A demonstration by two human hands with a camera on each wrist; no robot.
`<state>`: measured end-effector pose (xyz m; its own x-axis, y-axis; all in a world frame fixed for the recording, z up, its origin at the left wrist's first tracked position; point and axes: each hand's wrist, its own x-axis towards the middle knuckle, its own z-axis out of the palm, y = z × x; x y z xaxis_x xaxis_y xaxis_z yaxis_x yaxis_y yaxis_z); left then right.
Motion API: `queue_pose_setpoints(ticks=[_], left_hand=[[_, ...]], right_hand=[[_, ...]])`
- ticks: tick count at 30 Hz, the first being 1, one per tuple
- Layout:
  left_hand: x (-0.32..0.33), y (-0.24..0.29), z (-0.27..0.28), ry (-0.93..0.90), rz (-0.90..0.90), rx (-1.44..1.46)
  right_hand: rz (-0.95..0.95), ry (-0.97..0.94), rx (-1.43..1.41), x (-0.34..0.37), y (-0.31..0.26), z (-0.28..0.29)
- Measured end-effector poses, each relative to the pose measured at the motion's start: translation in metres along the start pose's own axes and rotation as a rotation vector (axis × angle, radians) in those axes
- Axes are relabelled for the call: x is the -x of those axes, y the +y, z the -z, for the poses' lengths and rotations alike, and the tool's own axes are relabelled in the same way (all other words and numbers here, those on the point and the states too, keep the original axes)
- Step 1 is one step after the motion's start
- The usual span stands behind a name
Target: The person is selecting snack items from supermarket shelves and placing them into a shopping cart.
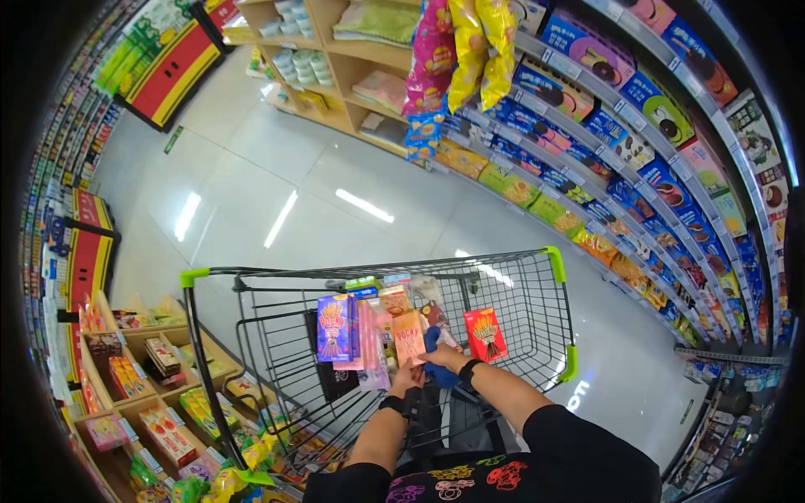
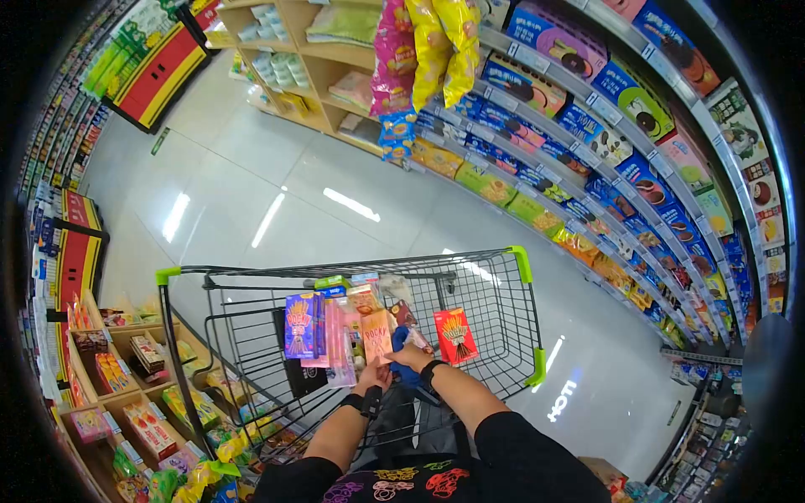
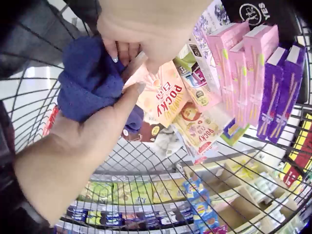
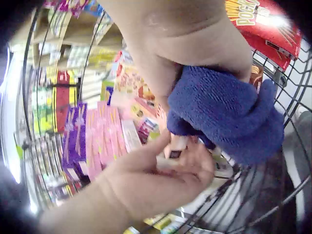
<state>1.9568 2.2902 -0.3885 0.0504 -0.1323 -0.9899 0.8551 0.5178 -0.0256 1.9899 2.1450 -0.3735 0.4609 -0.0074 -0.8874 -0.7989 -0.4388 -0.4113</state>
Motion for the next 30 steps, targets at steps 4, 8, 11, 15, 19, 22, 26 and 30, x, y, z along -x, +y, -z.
queue_pose_setpoints(ticks=[4, 8, 11, 15, 19, 22, 26, 30], left_hand=[[-0.039, 0.000, 0.036, -0.916, 0.060, -0.019], [0.140, -0.001, -0.023, -0.391, -0.186, -0.048], [0.195, -0.007, -0.039, -0.435, -0.226, 0.032], [0.229, -0.051, -0.051, -0.902, -0.400, 0.106], [0.280, -0.119, -0.041, -0.964, -0.607, 0.133], [0.289, -0.162, -0.032, -0.962, -0.650, 0.138], [0.305, -0.217, -0.019, -0.928, -0.577, 0.069], [0.354, -0.264, -0.043, -0.891, -0.665, 0.126]], right_hand=[[-0.022, -0.375, -0.529, 0.014, 0.012, 0.016], [-0.019, -0.450, -0.501, 0.092, -0.021, 0.083], [0.116, -0.500, -0.352, 0.170, -0.044, 0.129], [0.342, -0.620, -0.382, 0.235, -0.013, 0.142], [0.511, -0.506, -0.183, 0.283, 0.038, 0.128], [0.853, -0.242, -0.258, 0.319, 0.074, 0.110], [0.632, -0.196, -0.561, 0.378, 0.095, 0.120], [0.939, -0.073, -0.216, 0.432, 0.116, 0.094]])
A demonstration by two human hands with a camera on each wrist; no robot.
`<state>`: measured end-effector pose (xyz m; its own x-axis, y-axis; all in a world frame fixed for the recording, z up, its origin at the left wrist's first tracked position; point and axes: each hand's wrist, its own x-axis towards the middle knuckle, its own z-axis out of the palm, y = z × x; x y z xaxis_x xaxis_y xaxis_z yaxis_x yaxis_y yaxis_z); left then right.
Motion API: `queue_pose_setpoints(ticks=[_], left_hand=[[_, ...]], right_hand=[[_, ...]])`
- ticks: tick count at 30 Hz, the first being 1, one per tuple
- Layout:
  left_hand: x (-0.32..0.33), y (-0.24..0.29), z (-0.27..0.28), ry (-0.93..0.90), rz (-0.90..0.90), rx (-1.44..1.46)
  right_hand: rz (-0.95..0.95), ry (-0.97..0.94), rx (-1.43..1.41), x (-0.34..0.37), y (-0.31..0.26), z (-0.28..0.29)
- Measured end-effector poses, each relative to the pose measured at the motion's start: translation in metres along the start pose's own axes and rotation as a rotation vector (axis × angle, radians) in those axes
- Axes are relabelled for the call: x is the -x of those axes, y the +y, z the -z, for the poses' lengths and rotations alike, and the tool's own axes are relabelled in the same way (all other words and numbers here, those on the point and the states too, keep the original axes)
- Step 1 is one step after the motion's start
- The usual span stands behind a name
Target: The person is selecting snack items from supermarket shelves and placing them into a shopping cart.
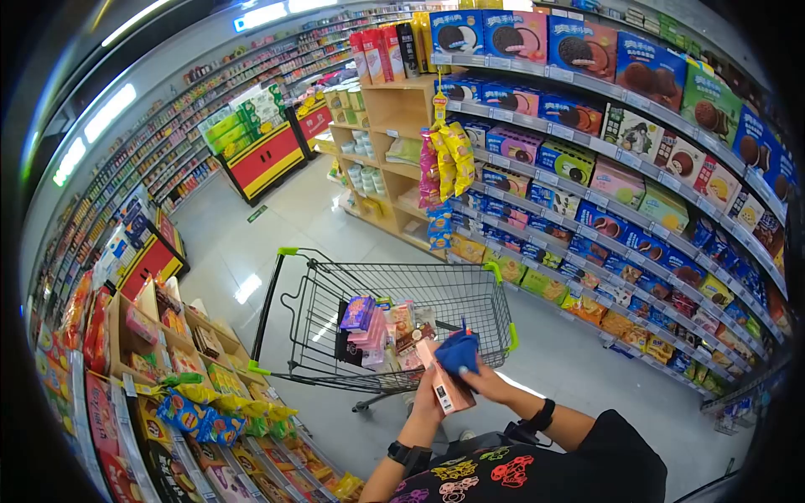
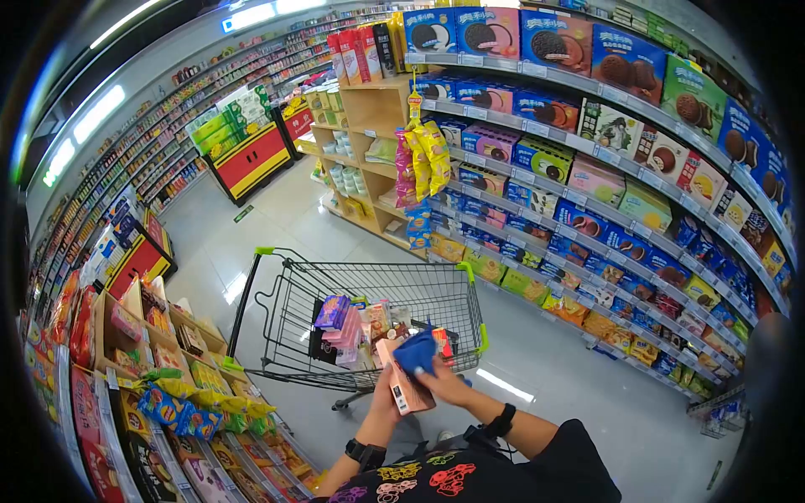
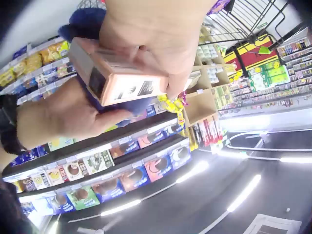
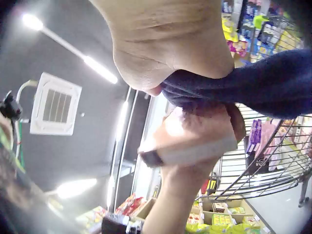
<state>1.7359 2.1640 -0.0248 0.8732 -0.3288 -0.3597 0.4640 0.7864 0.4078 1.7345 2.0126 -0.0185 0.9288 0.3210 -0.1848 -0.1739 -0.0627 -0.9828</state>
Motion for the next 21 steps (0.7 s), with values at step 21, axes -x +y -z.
queue_pose_setpoints(ticks=[21], left_hand=[[0.070, -0.030, -0.022, -0.150, -0.012, -0.290]], right_hand=[[0.487, -0.167, 0.311, 0.065, -0.015, -0.037]])
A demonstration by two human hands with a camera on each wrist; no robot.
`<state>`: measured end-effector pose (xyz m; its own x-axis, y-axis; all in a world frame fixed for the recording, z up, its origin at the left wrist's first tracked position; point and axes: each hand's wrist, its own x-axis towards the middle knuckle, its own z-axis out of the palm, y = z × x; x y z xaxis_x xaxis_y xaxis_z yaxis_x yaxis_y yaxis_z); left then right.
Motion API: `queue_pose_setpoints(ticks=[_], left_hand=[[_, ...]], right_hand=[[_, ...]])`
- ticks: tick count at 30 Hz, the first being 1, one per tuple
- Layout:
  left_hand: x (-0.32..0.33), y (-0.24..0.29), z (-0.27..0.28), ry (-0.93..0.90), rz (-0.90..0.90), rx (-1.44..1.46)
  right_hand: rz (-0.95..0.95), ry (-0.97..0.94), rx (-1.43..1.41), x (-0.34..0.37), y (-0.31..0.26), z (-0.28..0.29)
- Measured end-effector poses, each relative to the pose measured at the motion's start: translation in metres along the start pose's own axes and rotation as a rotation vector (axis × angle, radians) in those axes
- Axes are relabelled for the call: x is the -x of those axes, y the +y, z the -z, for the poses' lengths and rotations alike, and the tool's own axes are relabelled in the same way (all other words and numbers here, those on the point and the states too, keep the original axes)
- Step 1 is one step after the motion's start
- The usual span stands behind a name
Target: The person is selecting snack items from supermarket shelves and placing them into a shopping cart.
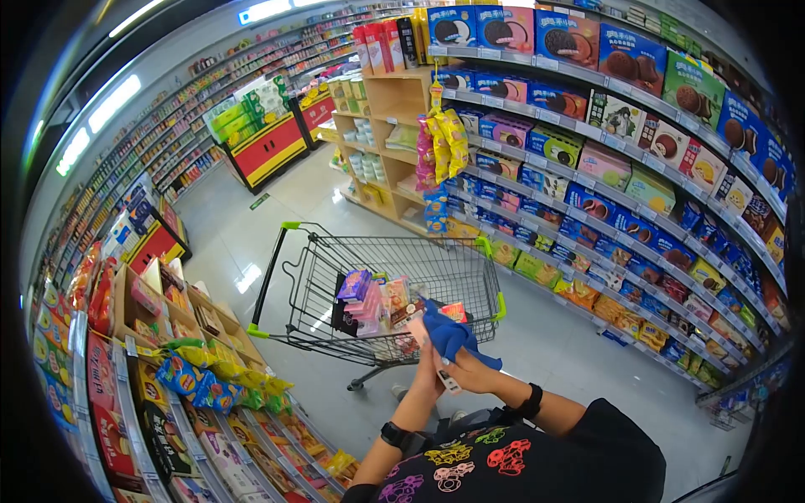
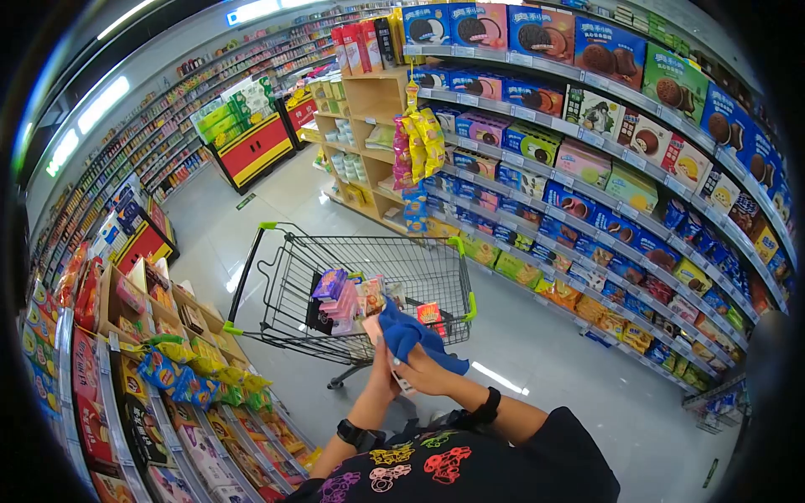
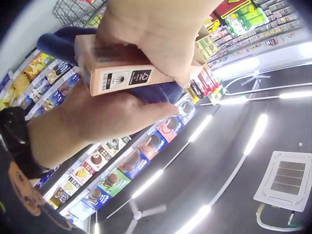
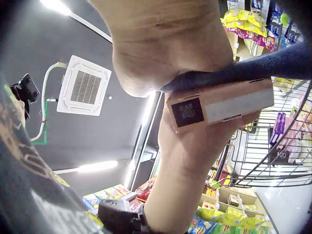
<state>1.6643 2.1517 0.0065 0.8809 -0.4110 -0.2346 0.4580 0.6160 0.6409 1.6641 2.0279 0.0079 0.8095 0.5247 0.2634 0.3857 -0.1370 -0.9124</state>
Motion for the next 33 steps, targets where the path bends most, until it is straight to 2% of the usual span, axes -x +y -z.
queue_pose_setpoints(ticks=[1, 4, 5, 8, 9, 12, 13, 16, 17, 21, 24, 25, 28, 29, 31, 32, 33], left_hand=[[0.000, 0.003, 0.000, 0.102, -0.031, -0.013], [-0.005, 0.008, 0.015, 0.092, -0.095, -0.092], [-0.005, 0.008, 0.018, 0.049, -0.069, -0.109], [-0.025, -0.011, 0.032, -0.114, -0.174, -0.365], [-0.014, 0.002, 0.008, -0.089, -0.089, -0.236], [-0.021, 0.014, 0.001, -0.237, -0.095, -0.273], [-0.020, 0.013, -0.003, -0.168, -0.167, -0.287], [-0.012, 0.033, 0.006, -0.114, -0.017, -0.190], [-0.014, 0.033, 0.021, -0.095, 0.017, -0.143], [0.001, 0.063, 0.031, -0.144, 0.125, -0.152], [-0.002, 0.070, 0.044, -0.062, 0.162, -0.253], [-0.004, 0.070, 0.048, -0.046, 0.142, -0.370], [-0.010, 0.076, 0.072, 0.014, 0.245, -0.442], [-0.008, 0.077, 0.076, 0.021, 0.236, -0.291], [-0.005, 0.083, 0.076, 0.043, 0.080, -0.246], [-0.004, 0.085, 0.075, 0.054, 0.003, -0.222], [-0.005, 0.080, 0.078, 0.028, -0.171, -0.307]], right_hand=[[0.003, -0.025, 0.000, 0.004, -0.001, -0.004], [-0.158, -0.092, -0.012, 0.015, -0.002, -0.010], [-0.214, -0.081, -0.051, 0.017, -0.005, -0.009], [-0.393, 0.019, -0.234, 0.021, 0.007, -0.005], [-0.288, 0.055, -0.201, 0.020, 0.016, -0.003], [-0.180, 0.096, -0.222, 0.017, 0.004, 0.006], [-0.294, 0.153, -0.251, 0.013, -0.004, 0.008], [-0.430, 0.363, -0.679, -0.001, -0.018, 0.001], [-0.380, 0.396, -0.848, -0.005, -0.011, -0.003], [-0.459, 0.437, -1.022, -0.012, -0.012, -0.019], [-0.533, 0.481, -1.229, -0.015, -0.017, -0.020], [-0.542, 0.490, -1.216, -0.014, -0.014, -0.021], [-0.588, 0.503, -1.145, -0.009, -0.006, -0.025], [-0.601, 0.507, -1.102, -0.012, -0.010, -0.025], [-0.582, 0.515, -1.068, -0.018, -0.021, -0.025], [-0.562, 0.467, -1.153, -0.021, -0.023, -0.025], [-0.541, 0.416, -1.237, -0.023, -0.024, -0.025]])
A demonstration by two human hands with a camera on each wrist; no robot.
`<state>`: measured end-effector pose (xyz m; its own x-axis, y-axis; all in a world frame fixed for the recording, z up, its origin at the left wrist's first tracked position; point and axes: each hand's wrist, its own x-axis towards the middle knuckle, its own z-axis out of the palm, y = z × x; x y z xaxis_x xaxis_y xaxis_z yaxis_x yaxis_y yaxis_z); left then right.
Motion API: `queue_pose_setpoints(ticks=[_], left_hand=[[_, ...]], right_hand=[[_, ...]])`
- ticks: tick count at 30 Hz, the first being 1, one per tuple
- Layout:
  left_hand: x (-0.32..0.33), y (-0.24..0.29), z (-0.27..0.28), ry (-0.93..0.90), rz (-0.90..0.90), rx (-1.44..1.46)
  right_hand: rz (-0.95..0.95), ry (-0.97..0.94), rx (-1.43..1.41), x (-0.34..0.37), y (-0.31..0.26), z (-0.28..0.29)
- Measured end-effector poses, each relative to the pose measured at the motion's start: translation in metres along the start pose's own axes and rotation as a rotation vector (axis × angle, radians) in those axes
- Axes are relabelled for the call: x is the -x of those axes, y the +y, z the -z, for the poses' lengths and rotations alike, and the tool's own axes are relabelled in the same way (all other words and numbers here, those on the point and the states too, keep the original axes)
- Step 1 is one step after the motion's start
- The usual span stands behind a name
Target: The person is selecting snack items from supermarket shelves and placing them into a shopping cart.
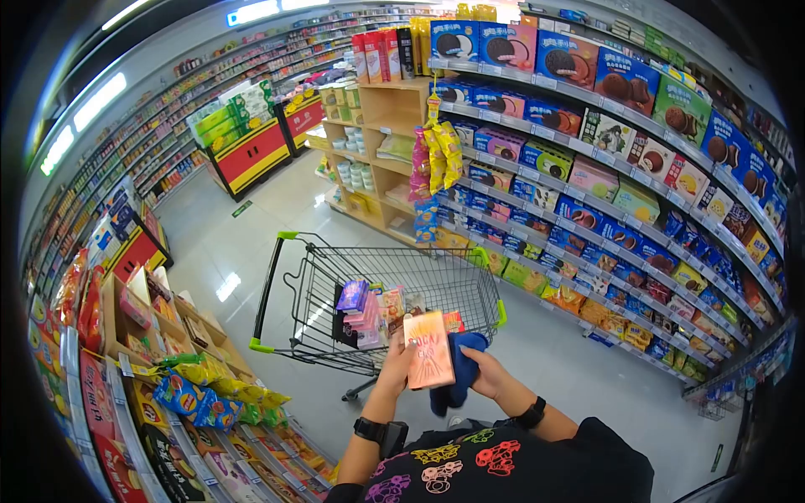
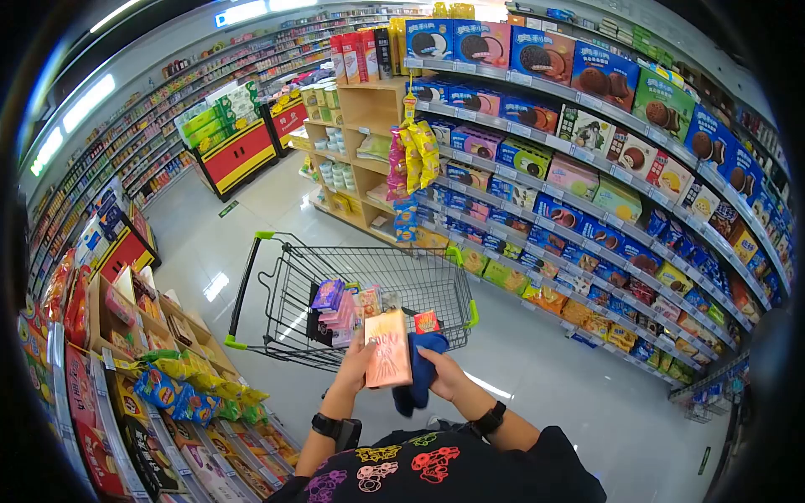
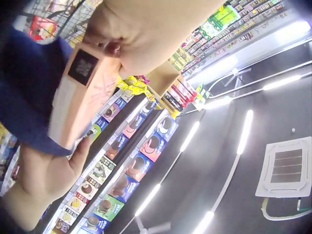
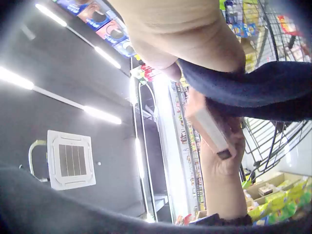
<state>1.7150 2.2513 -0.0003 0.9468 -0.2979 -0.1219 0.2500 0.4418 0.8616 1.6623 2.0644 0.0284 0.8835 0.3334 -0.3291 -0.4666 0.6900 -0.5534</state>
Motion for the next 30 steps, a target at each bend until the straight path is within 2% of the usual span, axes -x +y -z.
queue_pose_setpoints(ticks=[1, 3, 5, 7, 8, 9, 12, 15, 16, 17, 20, 23, 24, 25, 26, 28, 30], left_hand=[[0.001, -0.001, -0.003, 0.011, -0.056, -0.017], [-0.002, 0.004, -0.012, 0.029, -0.179, -0.052], [-0.001, 0.002, -0.011, -0.009, -0.130, -0.168], [-0.002, -0.003, -0.010, -0.047, -0.077, -0.283], [-0.018, -0.024, -0.003, -0.074, -0.105, -0.288], [-0.023, -0.041, 0.011, -0.143, -0.040, -0.171], [0.003, 0.004, -0.018, -0.302, 0.134, 0.115], [0.002, 0.021, -0.029, -0.249, 0.342, 0.151], [0.001, 0.018, -0.026, -0.263, 0.321, 0.140], [0.011, 0.037, -0.047, -0.249, 0.272, 0.181], [0.013, 0.050, -0.054, -0.195, 0.279, 0.191], [0.007, 0.058, -0.049, -0.275, 0.228, 0.390], [0.005, 0.058, -0.041, -0.318, 0.218, 0.499], [0.003, 0.059, -0.037, -0.360, 0.206, 0.606], [0.003, 0.064, -0.040, -0.332, 0.134, 0.532], [0.001, 0.059, -0.034, -0.308, 0.133, 0.455], [0.001, 0.054, -0.032, -0.267, 0.165, 0.409]], right_hand=[[-0.034, -0.063, -0.062, -0.001, 0.002, -0.002], [-0.017, -0.129, 0.008, 0.000, 0.007, -0.017], [-0.002, -0.207, 0.015, -0.001, 0.010, -0.030], [0.012, -0.219, 0.155, -0.006, 0.016, -0.031], [0.019, -0.211, 0.208, -0.010, 0.021, -0.027], [0.025, -0.201, 0.260, -0.014, 0.025, -0.023], [0.081, -0.136, 0.644, -0.026, 0.028, -0.011], [0.349, -0.118, 0.863, -0.025, 0.019, -0.018], [0.416, -0.086, 0.937, -0.021, 0.013, -0.028], [0.484, -0.055, 1.012, -0.019, 0.005, -0.039], [1.052, -0.194, 1.365, -0.029, -0.016, -0.049], [0.882, -0.338, 1.260, -0.020, -0.017, -0.056], [0.930, -0.356, 1.515, -0.016, -0.019, -0.057], [0.902, -0.386, 1.527, -0.014, -0.017, -0.057], [0.875, -0.416, 1.540, -0.011, -0.013, -0.056], [0.880, -0.450, 1.530, -0.009, -0.012, -0.056], [0.931, -0.352, 1.553, -0.014, -0.011, -0.053]])
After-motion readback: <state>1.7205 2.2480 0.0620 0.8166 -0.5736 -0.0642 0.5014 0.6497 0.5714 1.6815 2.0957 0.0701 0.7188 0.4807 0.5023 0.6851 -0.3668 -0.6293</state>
